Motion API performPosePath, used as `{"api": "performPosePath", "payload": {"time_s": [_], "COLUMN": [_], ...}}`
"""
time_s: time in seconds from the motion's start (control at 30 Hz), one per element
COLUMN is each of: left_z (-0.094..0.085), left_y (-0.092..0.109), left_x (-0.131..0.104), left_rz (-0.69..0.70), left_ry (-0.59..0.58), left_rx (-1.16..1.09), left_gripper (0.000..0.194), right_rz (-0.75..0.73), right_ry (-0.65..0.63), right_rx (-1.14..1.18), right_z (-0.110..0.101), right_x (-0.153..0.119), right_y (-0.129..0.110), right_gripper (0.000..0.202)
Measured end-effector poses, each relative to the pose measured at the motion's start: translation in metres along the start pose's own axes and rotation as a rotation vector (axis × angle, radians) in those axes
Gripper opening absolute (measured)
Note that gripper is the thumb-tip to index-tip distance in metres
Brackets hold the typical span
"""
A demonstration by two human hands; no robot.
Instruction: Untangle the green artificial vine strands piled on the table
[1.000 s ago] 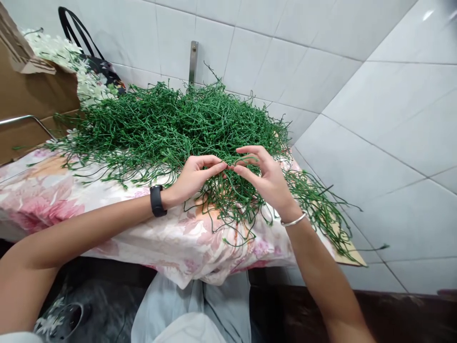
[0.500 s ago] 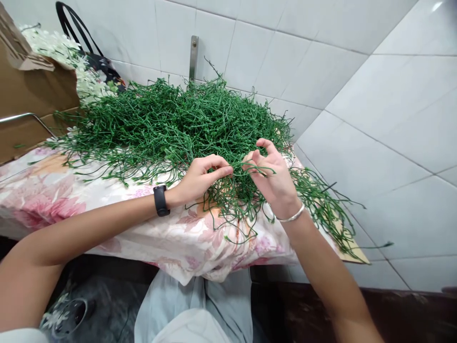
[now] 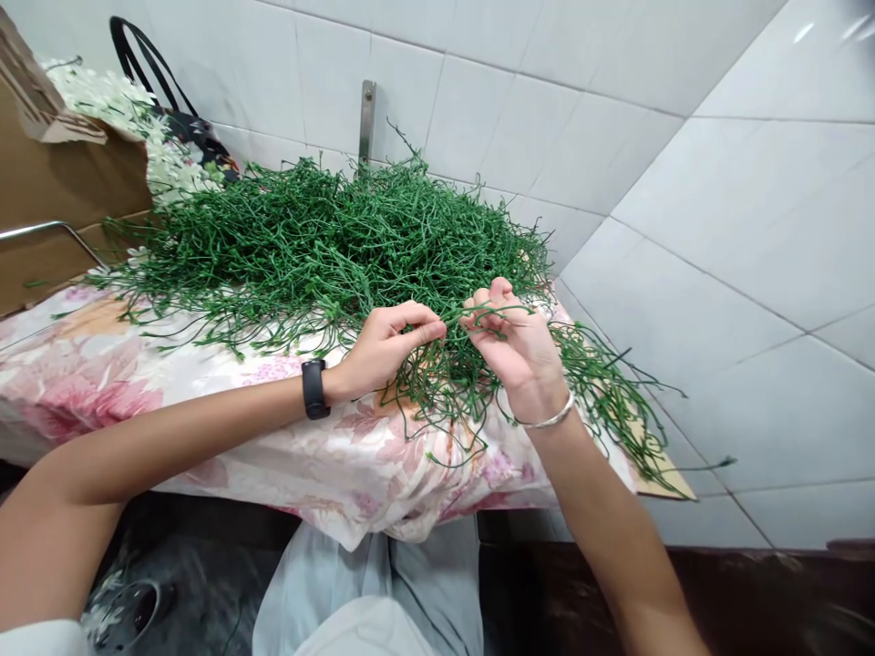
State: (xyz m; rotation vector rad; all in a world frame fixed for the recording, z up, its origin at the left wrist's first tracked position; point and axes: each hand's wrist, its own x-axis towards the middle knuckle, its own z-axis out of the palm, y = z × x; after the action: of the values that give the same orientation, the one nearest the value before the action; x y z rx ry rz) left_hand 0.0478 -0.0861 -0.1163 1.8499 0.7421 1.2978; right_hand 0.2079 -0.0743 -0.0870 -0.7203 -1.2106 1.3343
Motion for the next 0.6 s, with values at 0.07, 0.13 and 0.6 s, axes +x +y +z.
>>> {"api": "performPosePath", "payload": {"time_s": [0.07,0.13,0.6], "left_z": [0.000,0.001,-0.013], "left_y": [0.000,0.000,-0.014], "left_x": [0.000,0.000,0.004], "left_rz": [0.004,0.019,-0.042], "left_ry": [0.008,0.015,0.177], "left_rx": [0.001,0.002,-0.113], "left_gripper": [0.017,0.018,0.018], "right_rz": [-0.005,-0.014,-0.539], "right_ry": [0.006,0.014,0.249], "right_rx": [0.031,0.047,-0.266], "right_z": [0.002,0.004,-0.048], "right_x": [-0.001,-0.001,-0.005], "right_y": [-0.001,0.000,-0.063], "right_gripper": [0.029,0.029,0.021]}}
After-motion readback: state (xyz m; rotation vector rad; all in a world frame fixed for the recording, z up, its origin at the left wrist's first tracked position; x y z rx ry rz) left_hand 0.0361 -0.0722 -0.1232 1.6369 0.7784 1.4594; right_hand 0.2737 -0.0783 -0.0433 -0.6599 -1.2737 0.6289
